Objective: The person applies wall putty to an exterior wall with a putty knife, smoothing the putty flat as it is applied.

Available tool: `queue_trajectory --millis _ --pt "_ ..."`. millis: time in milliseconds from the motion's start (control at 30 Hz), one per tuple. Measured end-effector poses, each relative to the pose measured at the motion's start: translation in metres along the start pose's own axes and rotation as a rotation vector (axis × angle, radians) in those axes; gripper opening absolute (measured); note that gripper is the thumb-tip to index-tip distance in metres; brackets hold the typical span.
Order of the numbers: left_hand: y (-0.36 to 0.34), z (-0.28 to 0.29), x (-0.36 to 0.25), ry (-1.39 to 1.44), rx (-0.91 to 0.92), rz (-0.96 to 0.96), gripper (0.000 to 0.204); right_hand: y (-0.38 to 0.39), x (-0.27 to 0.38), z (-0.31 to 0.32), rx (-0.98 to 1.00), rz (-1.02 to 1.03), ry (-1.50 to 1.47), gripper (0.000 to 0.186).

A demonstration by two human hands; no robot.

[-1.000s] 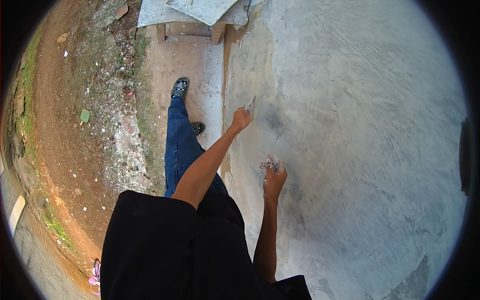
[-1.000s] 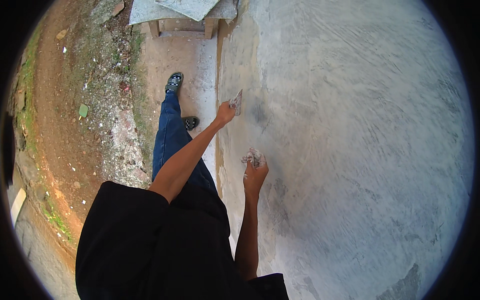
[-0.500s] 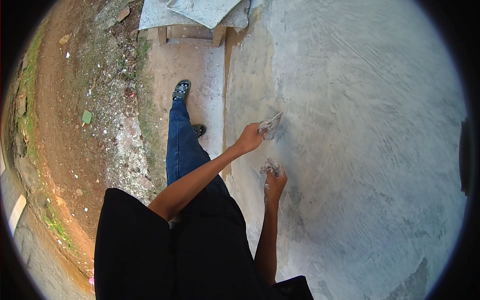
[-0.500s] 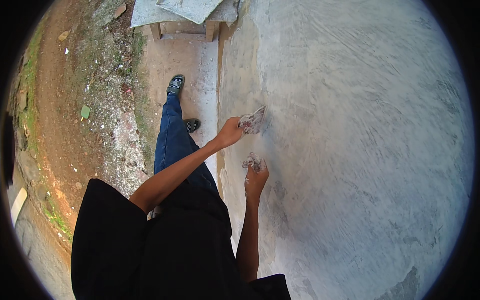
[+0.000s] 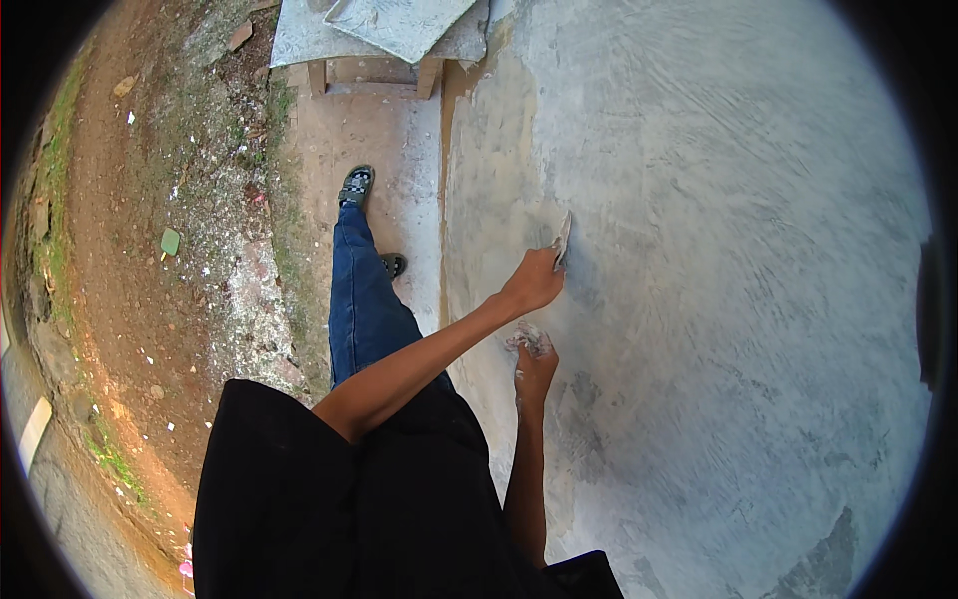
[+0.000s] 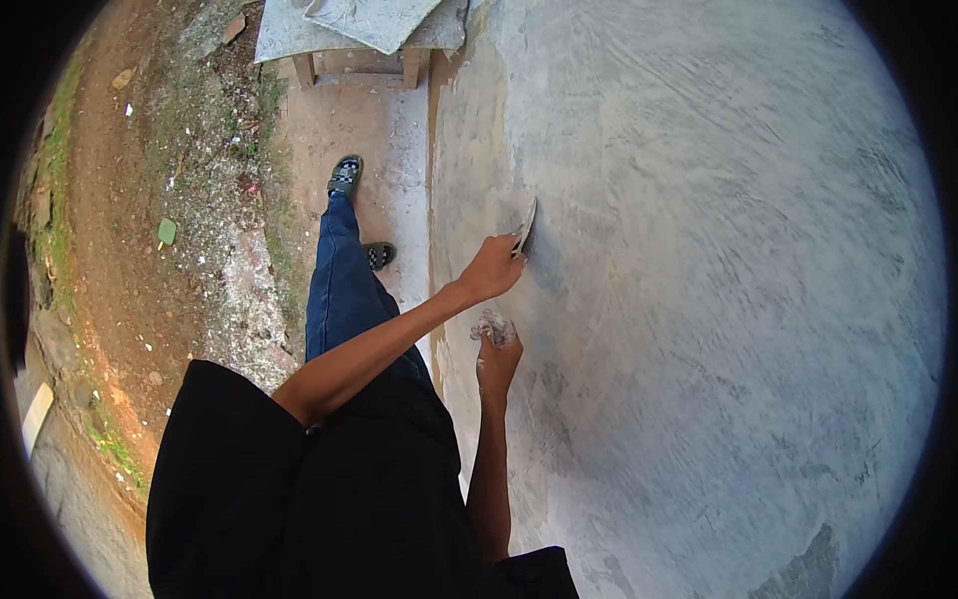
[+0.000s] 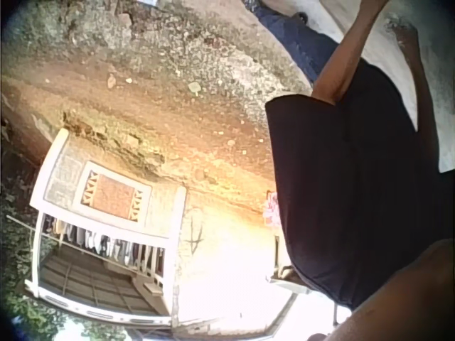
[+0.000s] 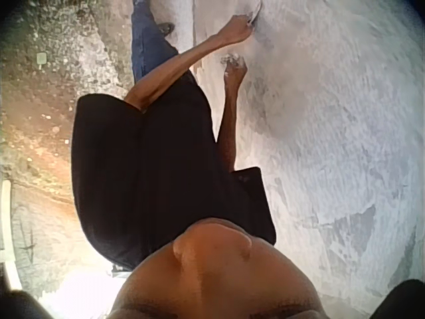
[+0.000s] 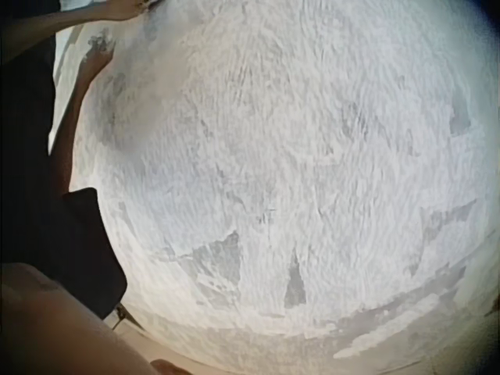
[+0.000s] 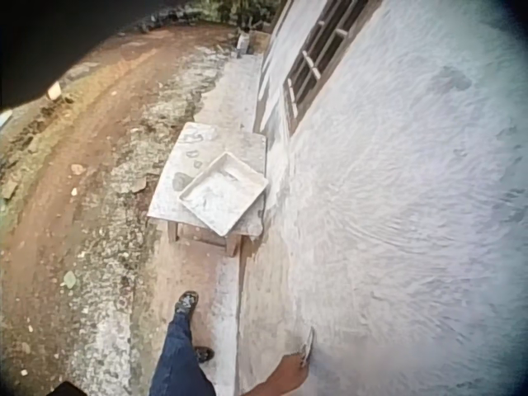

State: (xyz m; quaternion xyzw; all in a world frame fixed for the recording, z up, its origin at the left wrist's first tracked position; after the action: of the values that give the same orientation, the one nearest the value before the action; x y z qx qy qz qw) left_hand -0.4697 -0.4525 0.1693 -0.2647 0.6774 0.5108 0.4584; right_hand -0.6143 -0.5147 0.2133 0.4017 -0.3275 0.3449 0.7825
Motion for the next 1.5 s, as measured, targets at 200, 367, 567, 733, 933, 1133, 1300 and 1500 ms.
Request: queue_trajectory --millis 200,367,567,733,933,1133,1300,1500 --pt "0.022 0.052 -0.006 0.159 -0.171 -0.048 0.018 -0.001 0.004 0.000 0.017 0.016 0.017 0.024" --pt "-0.066 0.065 0.109 -0.026 -0.254 0.165 0.020 -0.003 0.014 -0.006 0.017 0.033 0.031 0.023" --pt "-0.063 0.013 0.080 -0.028 -0.105 0.067 0.023 -0.004 0.044 -0.002 -0.093 0.128 0.153 0.021" --pt "-0.005 0.011 0.033 -0.001 0.032 -0.074 0.024 -0.012 0.047 0.005 -0.097 0.148 0.192 0.023" --pt "-0.029 0.053 0.071 0.035 -0.132 -0.013 0.022 -0.008 0.032 0.004 -0.079 0.127 0.147 0.022" --pt "-0.063 0.030 0.078 -0.075 -0.115 0.078 0.023 0.001 0.032 -0.009 -0.047 0.113 0.141 0.021" --pt "0.004 0.013 0.004 -0.005 0.022 -0.001 0.022 0.003 0.018 -0.005 -0.052 0.103 0.114 0.020" --pt "-0.015 0.050 0.057 0.074 -0.134 0.014 0.019 -0.008 -0.019 -0.012 -0.022 0.199 0.256 0.020"
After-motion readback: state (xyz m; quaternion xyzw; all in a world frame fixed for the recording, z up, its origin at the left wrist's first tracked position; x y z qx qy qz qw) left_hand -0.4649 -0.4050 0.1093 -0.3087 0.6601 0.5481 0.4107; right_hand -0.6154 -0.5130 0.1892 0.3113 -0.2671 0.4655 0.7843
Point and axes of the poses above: each hand's wrist, its own y-axis away from the middle knuckle, its own z-axis out of the back of the hand, x = y × z, the point moved 2 cm from there along -y, towards the middle knuckle, and after that the axes turned 9 degrees about z, right-handed, at the moved point
